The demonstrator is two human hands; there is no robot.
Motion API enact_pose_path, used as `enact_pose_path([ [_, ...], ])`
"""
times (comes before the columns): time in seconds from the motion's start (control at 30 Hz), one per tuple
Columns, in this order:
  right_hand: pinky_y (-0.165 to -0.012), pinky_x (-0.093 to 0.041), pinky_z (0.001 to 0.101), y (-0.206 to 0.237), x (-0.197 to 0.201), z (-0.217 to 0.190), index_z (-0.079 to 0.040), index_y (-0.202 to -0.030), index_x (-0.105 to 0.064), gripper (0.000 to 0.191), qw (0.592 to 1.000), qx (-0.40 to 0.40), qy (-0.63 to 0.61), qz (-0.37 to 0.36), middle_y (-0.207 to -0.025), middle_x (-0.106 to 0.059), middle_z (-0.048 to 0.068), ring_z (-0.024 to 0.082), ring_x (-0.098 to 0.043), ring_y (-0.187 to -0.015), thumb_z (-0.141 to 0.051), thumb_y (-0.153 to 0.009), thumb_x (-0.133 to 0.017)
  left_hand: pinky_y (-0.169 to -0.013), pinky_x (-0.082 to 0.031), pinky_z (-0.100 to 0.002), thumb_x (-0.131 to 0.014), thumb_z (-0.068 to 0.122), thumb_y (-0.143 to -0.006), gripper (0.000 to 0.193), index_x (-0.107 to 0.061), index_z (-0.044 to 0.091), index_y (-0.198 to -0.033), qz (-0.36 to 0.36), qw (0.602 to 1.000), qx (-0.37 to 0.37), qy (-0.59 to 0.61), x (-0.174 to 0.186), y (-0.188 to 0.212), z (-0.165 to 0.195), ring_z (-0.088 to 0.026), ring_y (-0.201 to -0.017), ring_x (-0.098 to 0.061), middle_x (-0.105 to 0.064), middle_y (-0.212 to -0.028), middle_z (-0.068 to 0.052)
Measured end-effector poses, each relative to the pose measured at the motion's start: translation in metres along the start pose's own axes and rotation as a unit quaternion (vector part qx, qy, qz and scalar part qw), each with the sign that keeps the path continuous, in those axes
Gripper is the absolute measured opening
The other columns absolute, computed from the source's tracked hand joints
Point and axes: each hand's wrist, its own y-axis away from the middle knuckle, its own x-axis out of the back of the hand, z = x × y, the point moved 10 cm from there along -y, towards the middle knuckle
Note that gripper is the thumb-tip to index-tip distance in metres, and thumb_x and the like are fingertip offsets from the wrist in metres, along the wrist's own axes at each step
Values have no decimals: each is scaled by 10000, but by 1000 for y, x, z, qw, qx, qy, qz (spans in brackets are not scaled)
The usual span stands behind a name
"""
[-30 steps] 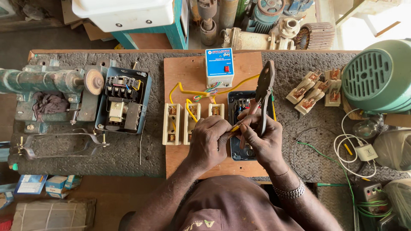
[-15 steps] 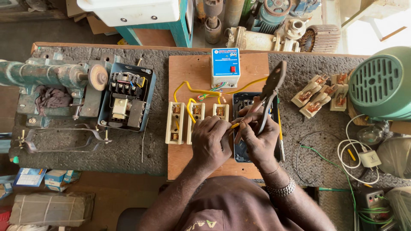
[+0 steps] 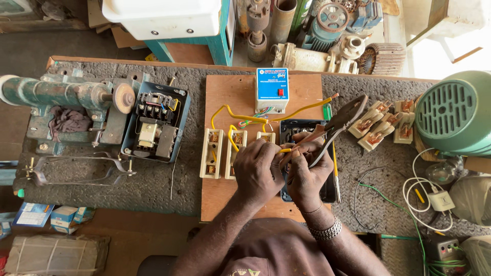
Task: The person strips insulation from yellow wires using pliers and connects them to terminals in an open electrical box. They use a screwdriver to tighten connections and adjust wiring within the box.
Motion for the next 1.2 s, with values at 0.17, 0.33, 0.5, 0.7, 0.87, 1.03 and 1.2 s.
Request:
enact_pose_path([
  [0.17, -820, -584, 270, -4, -1, -2, 5, -946, -593, 75, 999, 20, -40, -6, -1222, -625, 139, 162, -703, -955, 67, -915, -564, -561, -432, -411, -669, 108, -900, 91, -582, 92, -879, 0, 1000, -1, -9, -9, -3, 2, -254, -633, -593, -539, -745, -59],
  [0.33, -665, -516, 255, -7, 13, 23, 20, -947, -605, 66, 990, -57, -111, 59, -1223, -649, 162, 132, -608, -756, 70, -922, -572, -591, -460, -433, -675, 104, -903, 79, -600, 88, -920, 13, 1000, -4, -13, -9, -6, 6, -286, -680, -625, -573, -810, -67],
  [0.5, -773, -573, 281, -8, 17, 28, 10, -922, -605, 69, 990, -44, -119, 57, -1190, -646, 144, 150, -643, -830, 29, -892, -546, -565, -458, -427, -695, 100, -855, 89, -612, 96, -886, 13, 1000, 6, -5, -12, -8, 6, -282, -660, -627, -570, -786, -64],
  [0.7, -742, -565, 276, -7, 19, 34, 8, -932, -603, 53, 982, -68, -165, 67, -1190, -645, 173, 163, -644, -818, 21, -910, -556, -566, -458, -425, -706, 126, -886, 99, -613, 92, -883, 4, 1000, -17, 8, -13, -12, 8, -268, -663, -630, -575, -781, -59],
  [0.87, -709, -591, 327, -10, 20, 13, 23, -1007, -615, 27, 983, -60, -175, 1, -1276, -615, 172, 210, -690, -833, 15, -982, -618, -526, -465, -398, -753, 188, -921, 133, -664, 92, -893, -107, 993, -24, 32, -23, -21, -2, -241, -618, -632, -589, -741, -44],
  [1.03, -883, -654, 468, -12, 22, -7, 68, -1116, -643, 181, 981, -80, -143, -107, -1326, -577, 175, 278, -733, -1015, -81, -1020, -674, -636, -493, -420, -739, 152, -915, 106, -703, 89, -992, -115, 989, -69, 53, -6, -21, 4, -268, -748, -658, -621, -832, -57],
  [1.2, -806, -656, 424, -11, 12, -8, 55, -1118, -687, 229, 970, -101, -103, -195, -1275, -608, 180, 288, -741, -960, -146, -1008, -705, -647, -499, -428, -740, 145, -914, 99, -703, 76, -975, -154, 984, -58, 64, -9, -21, 5, -271, -749, -659, -600, -801, -69],
])
